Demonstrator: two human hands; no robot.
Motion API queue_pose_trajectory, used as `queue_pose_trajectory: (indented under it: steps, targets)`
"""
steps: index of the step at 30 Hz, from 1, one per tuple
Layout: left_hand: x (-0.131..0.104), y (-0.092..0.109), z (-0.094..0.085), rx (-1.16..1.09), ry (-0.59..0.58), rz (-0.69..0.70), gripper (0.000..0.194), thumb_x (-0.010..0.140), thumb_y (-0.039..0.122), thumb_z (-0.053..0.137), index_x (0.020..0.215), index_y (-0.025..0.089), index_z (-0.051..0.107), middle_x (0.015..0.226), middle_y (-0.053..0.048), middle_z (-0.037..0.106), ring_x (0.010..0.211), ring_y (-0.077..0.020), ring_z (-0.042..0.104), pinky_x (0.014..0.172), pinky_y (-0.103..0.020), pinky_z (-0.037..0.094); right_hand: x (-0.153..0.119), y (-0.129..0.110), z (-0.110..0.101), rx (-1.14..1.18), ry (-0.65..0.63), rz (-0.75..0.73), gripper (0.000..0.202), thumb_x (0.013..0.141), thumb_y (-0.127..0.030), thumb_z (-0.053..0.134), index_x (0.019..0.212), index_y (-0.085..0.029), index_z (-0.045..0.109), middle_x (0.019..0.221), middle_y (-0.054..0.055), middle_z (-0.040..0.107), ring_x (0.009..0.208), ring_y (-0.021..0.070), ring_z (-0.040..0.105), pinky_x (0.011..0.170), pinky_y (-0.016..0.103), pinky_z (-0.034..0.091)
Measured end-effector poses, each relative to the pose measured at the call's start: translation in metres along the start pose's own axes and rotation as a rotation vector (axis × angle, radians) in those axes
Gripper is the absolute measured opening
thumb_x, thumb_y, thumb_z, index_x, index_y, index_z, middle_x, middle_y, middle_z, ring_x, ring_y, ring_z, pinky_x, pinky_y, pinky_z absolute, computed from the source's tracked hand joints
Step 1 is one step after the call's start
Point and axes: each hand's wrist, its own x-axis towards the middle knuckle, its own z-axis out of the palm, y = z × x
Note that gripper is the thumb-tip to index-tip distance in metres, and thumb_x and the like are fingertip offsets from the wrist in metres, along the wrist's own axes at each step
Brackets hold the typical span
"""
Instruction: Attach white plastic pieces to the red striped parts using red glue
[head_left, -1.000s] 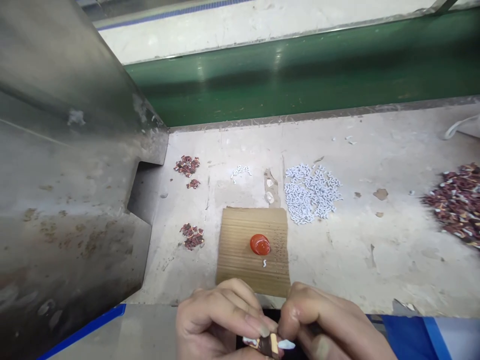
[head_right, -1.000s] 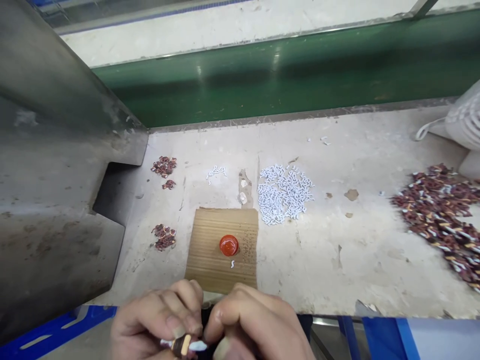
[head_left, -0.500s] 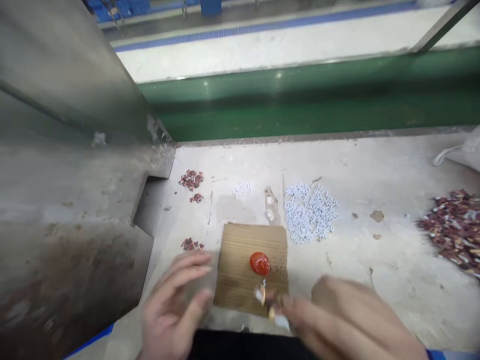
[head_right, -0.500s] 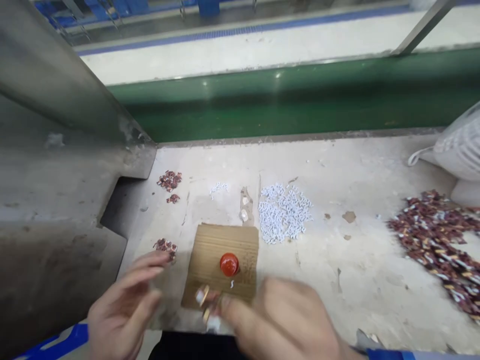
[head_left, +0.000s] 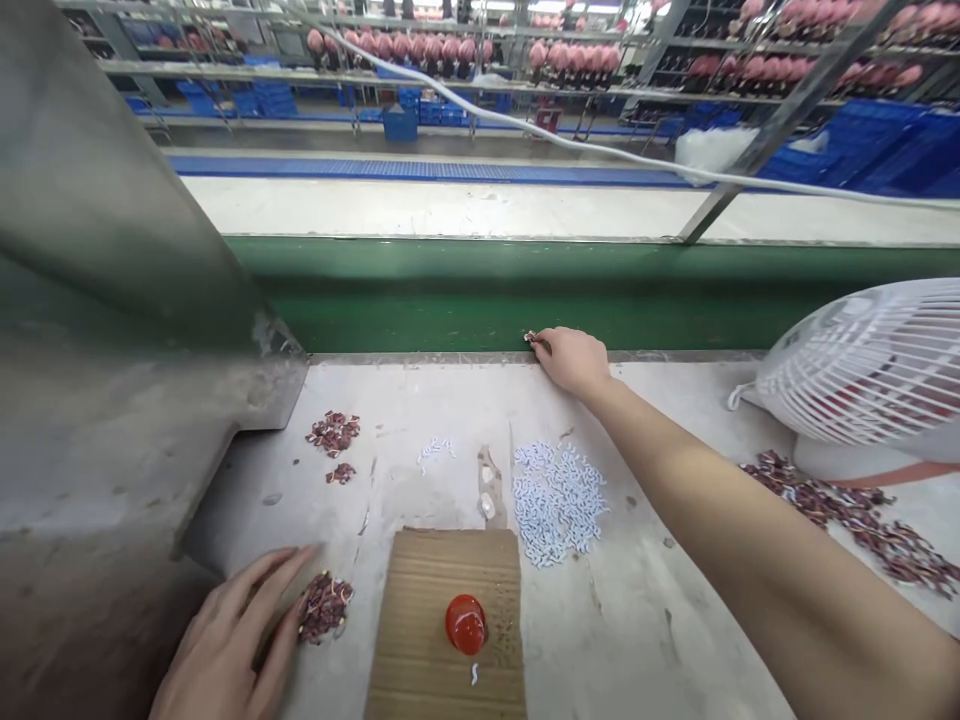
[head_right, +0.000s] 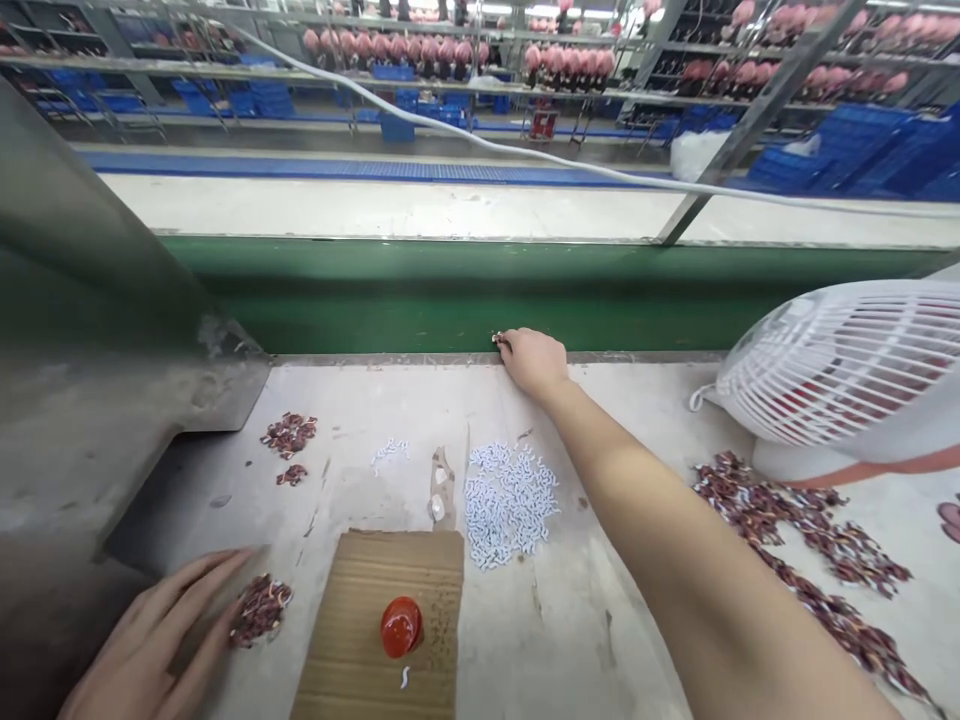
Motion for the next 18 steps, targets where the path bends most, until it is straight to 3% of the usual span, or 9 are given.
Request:
queue_pose_trajectory:
  steps: [4,5,7,9,13,18]
  targets:
    - [-0.003,-0.004,0.008,-0.105,-0.064,0.056,0.053,0.102,0.022,0.045,0.149,0.044,0.055,0.146,-0.001,0.065,0.122,-0.0284,0.068,0.094,-0.041,0.06,-0.052,0.0,-0.043,0.045,-0.104,-0.042,0.039,0.114,-0.038,0.041,0.115,-0.013,0.072,0.103,0.003,0.072,0.094,0.0219,0.075,0.081,0.037,0.061]
    - [-0.005,-0.006,0.012,-0.143,-0.08,0.072,0.053,0.102,0.021,0.044,0.147,0.046,0.058,0.147,0.001,0.065,0.124,-0.0281,0.066,0.096,-0.04,0.059,-0.072,-0.002,-0.057,0.074,-0.152,-0.072,0.028,0.111,-0.038,0.054,0.113,-0.016,0.072,0.102,0.003,0.074,0.087,0.0207,0.074,0.077,0.037,0.062]
    - [-0.01,-0.012,0.02,-0.196,-0.092,0.081,0.048,0.102,0.024,0.047,0.143,0.046,0.062,0.145,0.002,0.067,0.124,-0.0283,0.064,0.097,-0.039,0.058,-0.115,-0.005,-0.08,0.127,-0.291,-0.137,0.03,0.11,-0.035,0.052,0.104,-0.018,0.076,0.092,0.001,0.077,0.075,0.0158,0.073,0.069,0.03,0.06]
    - [-0.014,-0.017,0.026,-0.218,-0.076,0.064,0.042,0.102,0.031,0.054,0.141,0.042,0.064,0.139,0.0,0.07,0.122,-0.0289,0.065,0.098,-0.039,0.058,-0.152,-0.008,-0.094,0.142,-0.377,-0.143,0.021,0.103,-0.026,0.059,0.101,-0.022,0.079,0.09,0.001,0.081,0.071,0.0164,0.075,0.064,0.029,0.059]
    - [-0.01,-0.015,0.023,-0.213,-0.084,-0.002,0.042,0.101,0.038,0.057,0.143,0.039,0.062,0.14,-0.002,0.069,0.123,-0.0304,0.066,0.101,-0.043,0.057,-0.192,-0.007,-0.092,0.11,-0.407,-0.091,0.022,0.1,-0.019,0.057,0.103,-0.021,0.078,0.101,0.008,0.083,0.078,0.0217,0.078,0.065,0.034,0.062]
    - [-0.003,-0.009,0.014,-0.189,-0.107,0.098,0.039,0.104,0.035,0.049,0.138,0.043,0.068,0.139,0.0,0.072,0.123,-0.0291,0.068,0.097,-0.039,0.06,-0.194,-0.008,-0.075,0.064,-0.434,-0.104,0.016,0.102,-0.016,0.06,0.106,-0.019,0.075,0.102,0.008,0.081,0.089,0.0222,0.078,0.077,0.036,0.064]
